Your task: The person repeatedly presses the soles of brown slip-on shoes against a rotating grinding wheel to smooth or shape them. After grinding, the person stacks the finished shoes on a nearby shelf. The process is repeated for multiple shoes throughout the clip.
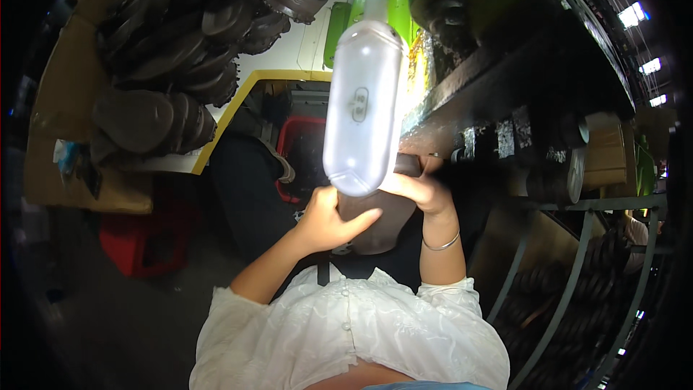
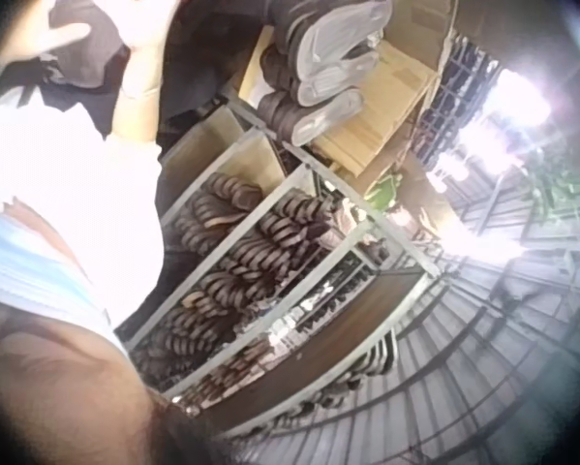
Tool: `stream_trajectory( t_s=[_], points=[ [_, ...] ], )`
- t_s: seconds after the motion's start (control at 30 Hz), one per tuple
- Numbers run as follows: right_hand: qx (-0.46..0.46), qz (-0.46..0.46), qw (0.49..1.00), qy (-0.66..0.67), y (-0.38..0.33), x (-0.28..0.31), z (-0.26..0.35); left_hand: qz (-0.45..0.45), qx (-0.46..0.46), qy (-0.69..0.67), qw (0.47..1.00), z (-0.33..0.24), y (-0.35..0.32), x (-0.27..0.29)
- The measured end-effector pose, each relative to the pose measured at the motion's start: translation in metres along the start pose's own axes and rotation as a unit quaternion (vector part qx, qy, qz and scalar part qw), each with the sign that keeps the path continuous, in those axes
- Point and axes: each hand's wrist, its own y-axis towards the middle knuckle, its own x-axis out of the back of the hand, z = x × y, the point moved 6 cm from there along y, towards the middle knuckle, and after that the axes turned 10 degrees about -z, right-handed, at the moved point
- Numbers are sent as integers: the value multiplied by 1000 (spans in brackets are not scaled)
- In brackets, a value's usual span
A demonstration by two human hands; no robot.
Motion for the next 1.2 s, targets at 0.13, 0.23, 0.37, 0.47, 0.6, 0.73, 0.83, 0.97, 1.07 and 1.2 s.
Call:
stream_trajectory(
  t_s=[0.13, 0.23, 0.37, 0.47, 0.6, 0.73, 0.83, 0.97, 1.07, 1.2],
  points=[
    [12, 3, 1000, -28, -11, 29, -12, -29, -7, 9, 1000, -28, 33, -13],
    [-73, 55, 996, -9, -37, 40, -38, -58, 8, -24, 998, -27, 28, -13],
    [-220, 220, 925, -218, -109, 89, -91, -76, 67, -89, 991, -11, 11, -11],
    [-295, 79, 934, -183, -125, 163, -69, -62, 92, -95, 989, -9, 6, -8],
    [14, -291, 956, 21, -132, 241, -18, -79, 54, -119, 988, -14, 2, -8],
    [76, -356, 921, 142, -90, 226, 16, -102, 54, -106, 988, -15, 0, -4],
    [82, -337, 923, 166, -70, 200, 28, -104, 68, -108, 986, -13, -4, 6],
    [106, -346, 908, 213, -59, 169, 34, -133, 43, -102, 985, -15, -6, 15],
    [141, -333, 910, 205, -55, 153, 36, -134, 57, -124, 981, -6, -9, 24],
    [155, -250, 925, 241, -46, 140, 43, -115, 140, -164, 970, 11, -16, 28]
  ],
)
